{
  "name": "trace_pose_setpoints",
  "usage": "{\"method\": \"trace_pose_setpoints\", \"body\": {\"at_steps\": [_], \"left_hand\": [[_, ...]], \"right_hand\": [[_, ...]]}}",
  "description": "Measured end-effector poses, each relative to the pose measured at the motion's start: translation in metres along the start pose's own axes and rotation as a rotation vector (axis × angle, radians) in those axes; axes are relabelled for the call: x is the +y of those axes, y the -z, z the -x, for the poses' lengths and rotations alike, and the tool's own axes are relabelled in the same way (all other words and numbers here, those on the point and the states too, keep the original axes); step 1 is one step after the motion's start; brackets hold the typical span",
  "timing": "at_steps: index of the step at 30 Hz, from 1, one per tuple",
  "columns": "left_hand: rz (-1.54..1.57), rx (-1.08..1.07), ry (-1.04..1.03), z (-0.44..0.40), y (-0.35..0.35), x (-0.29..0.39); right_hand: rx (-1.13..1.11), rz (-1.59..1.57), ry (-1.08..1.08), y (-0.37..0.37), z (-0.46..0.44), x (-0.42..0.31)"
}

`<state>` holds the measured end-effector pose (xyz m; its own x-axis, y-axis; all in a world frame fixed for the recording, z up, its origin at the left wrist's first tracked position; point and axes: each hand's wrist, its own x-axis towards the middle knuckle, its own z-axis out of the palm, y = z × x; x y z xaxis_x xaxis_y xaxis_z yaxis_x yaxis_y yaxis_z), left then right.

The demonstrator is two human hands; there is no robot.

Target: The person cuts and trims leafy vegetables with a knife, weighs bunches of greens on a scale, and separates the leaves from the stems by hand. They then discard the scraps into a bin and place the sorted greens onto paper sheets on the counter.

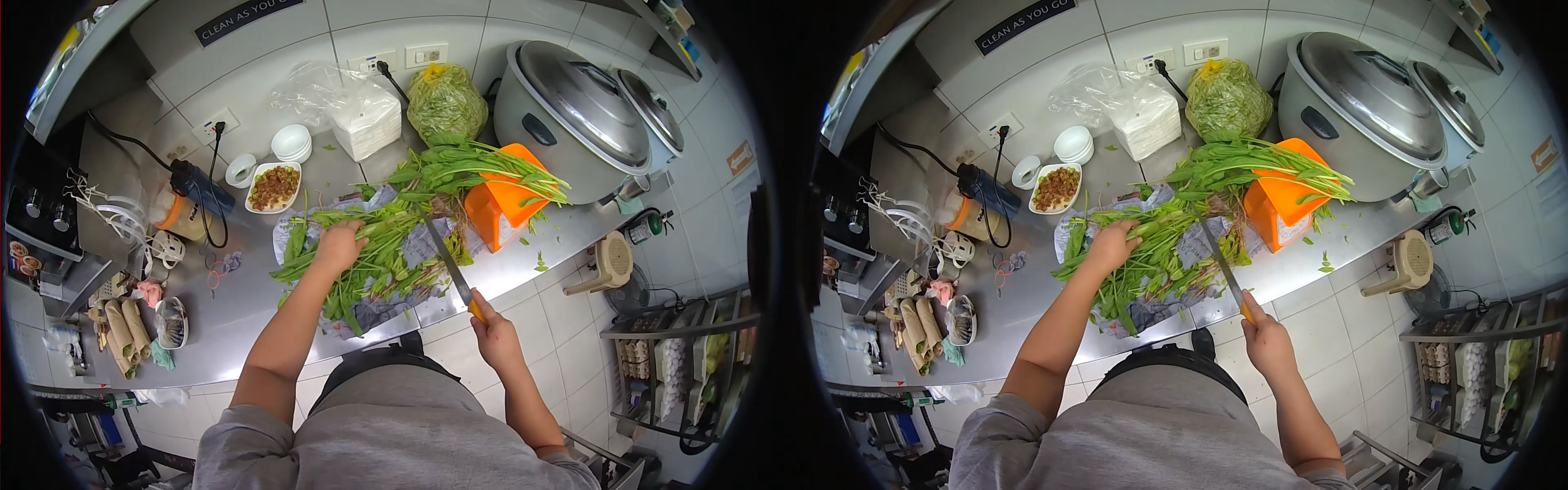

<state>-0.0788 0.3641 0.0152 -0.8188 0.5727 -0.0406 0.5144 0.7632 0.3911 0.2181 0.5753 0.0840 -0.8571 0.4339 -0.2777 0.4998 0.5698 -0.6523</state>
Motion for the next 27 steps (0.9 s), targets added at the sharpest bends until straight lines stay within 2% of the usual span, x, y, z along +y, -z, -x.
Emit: {"method": "trace_pose_setpoints", "body": {"at_steps": [4,6,10,12,13,15,16,18,22,27], "left_hand": [[0.021,0.010,-0.024,-0.001,0.031,0.012],[0.339,-0.238,0.208,-0.001,0.051,0.027],[0.381,-0.247,0.235,-0.011,0.022,0.007],[0.033,0.502,0.052,-0.007,0.007,0.002],[0.031,0.501,0.050,-0.005,0.009,0.000],[0.045,0.652,0.017,0.003,0.016,-0.003],[0.042,0.651,0.019,0.009,0.014,-0.002],[-0.039,0.263,-0.167,0.020,0.010,0.002],[-0.125,0.217,-0.122,0.019,-0.020,0.010],[-0.176,0.126,-0.098,0.011,-0.030,0.018]], "right_hand": [[0.005,-0.057,0.011,-0.004,0.005,-0.002],[0.079,-0.114,0.125,-0.006,0.008,0.001],[0.088,-0.139,0.128,-0.002,0.009,-0.004],[0.078,-0.142,0.103,0.000,0.010,-0.004],[0.078,-0.144,0.103,0.001,0.011,-0.003],[0.090,-0.128,0.158,0.000,0.013,-0.001],[0.086,-0.130,0.159,0.000,0.015,-0.001],[0.016,-0.111,0.141,0.001,0.018,-0.002],[-0.067,-0.078,0.191,-0.004,0.023,-0.004],[-0.050,-0.029,0.282,-0.016,0.026,0.001]]}}
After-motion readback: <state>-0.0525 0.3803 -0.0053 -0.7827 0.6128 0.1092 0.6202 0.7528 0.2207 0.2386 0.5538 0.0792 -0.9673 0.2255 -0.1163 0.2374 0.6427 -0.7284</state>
